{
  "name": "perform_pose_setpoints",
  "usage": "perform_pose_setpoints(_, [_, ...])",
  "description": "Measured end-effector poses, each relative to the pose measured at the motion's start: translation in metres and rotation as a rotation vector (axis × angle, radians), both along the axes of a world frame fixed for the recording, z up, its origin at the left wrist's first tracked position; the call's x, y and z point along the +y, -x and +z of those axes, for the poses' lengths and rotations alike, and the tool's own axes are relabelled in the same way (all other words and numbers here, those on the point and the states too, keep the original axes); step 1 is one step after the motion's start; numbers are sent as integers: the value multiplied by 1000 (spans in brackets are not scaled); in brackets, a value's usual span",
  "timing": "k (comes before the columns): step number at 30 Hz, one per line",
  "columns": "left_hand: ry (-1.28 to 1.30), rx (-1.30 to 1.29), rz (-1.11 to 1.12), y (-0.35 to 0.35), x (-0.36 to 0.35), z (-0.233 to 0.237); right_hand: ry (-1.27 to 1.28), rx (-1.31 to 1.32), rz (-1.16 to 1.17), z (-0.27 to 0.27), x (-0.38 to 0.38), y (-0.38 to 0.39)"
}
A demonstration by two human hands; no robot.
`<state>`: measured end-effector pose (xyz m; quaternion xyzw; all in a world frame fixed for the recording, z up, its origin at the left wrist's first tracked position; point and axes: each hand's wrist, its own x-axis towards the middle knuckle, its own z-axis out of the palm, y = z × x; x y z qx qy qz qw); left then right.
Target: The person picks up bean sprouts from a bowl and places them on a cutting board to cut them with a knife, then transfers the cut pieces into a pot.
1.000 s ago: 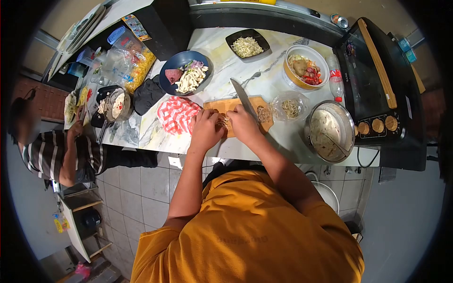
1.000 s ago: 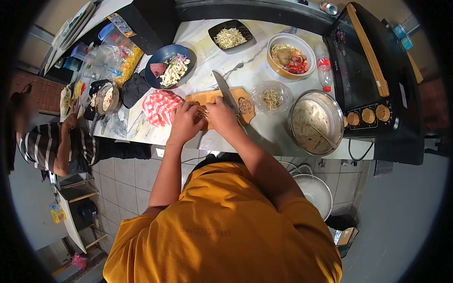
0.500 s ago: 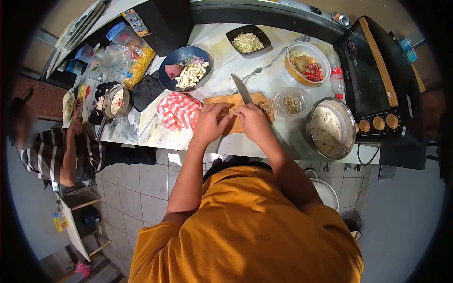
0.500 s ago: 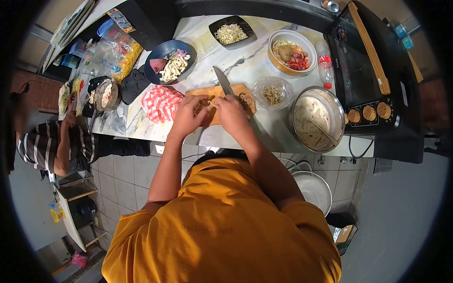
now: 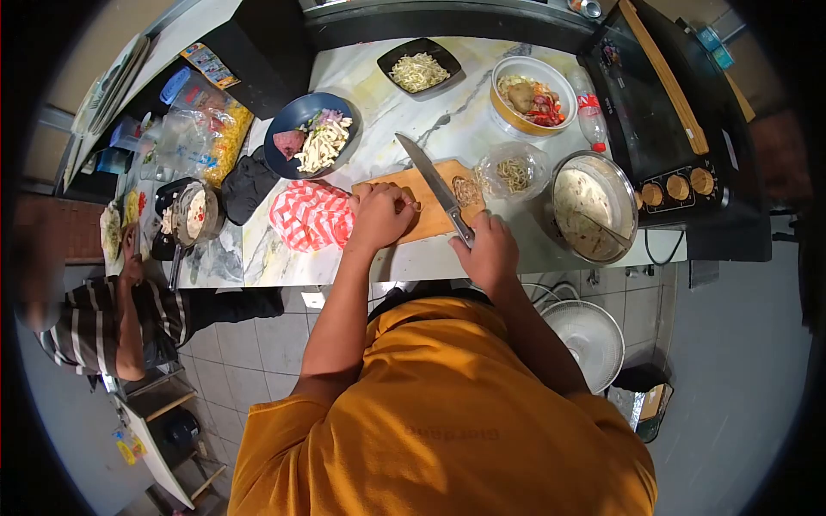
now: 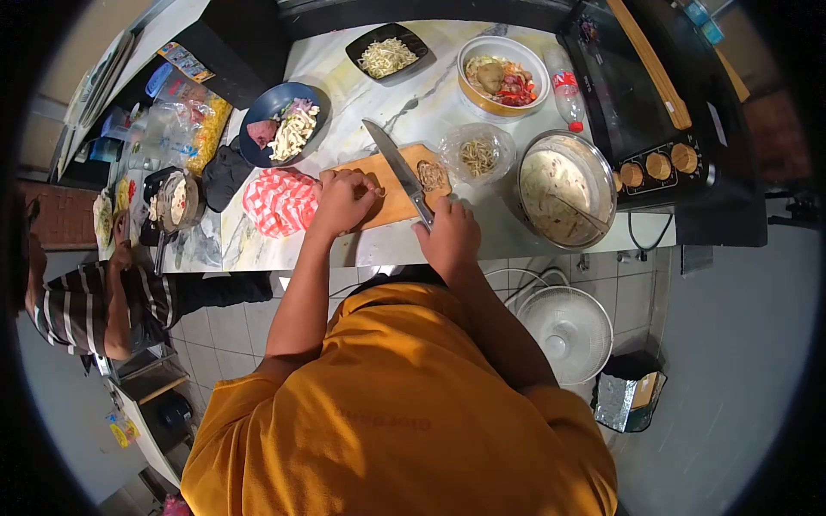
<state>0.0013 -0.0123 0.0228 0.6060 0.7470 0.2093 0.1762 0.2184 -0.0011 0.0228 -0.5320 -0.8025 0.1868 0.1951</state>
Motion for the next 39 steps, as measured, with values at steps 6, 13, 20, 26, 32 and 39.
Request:
perform_pose_setpoints(6, [24,111,-48,1,8,-2,301,22,-64,-9,0,4])
perform_pose_setpoints(13, [-26,28,-80,12,5,8,159,43,-87,-6,-15,5])
perform_pose_setpoints(20, [-181,141,-209,11,2,-6,239,290,-27,2,-33,-1])
perform_pose_setpoints(26, [-229,138,-213,4,5,-7,398,251,-8,-11,-36,-1])
perform_pose_setpoints(32, [-246,138,-232,0,7,-11,480,344,-133,-1,-37,-1])
perform_pose_setpoints(39, [-256,157,-194,2,4,-15,513,341,-146,-6,-41,-2])
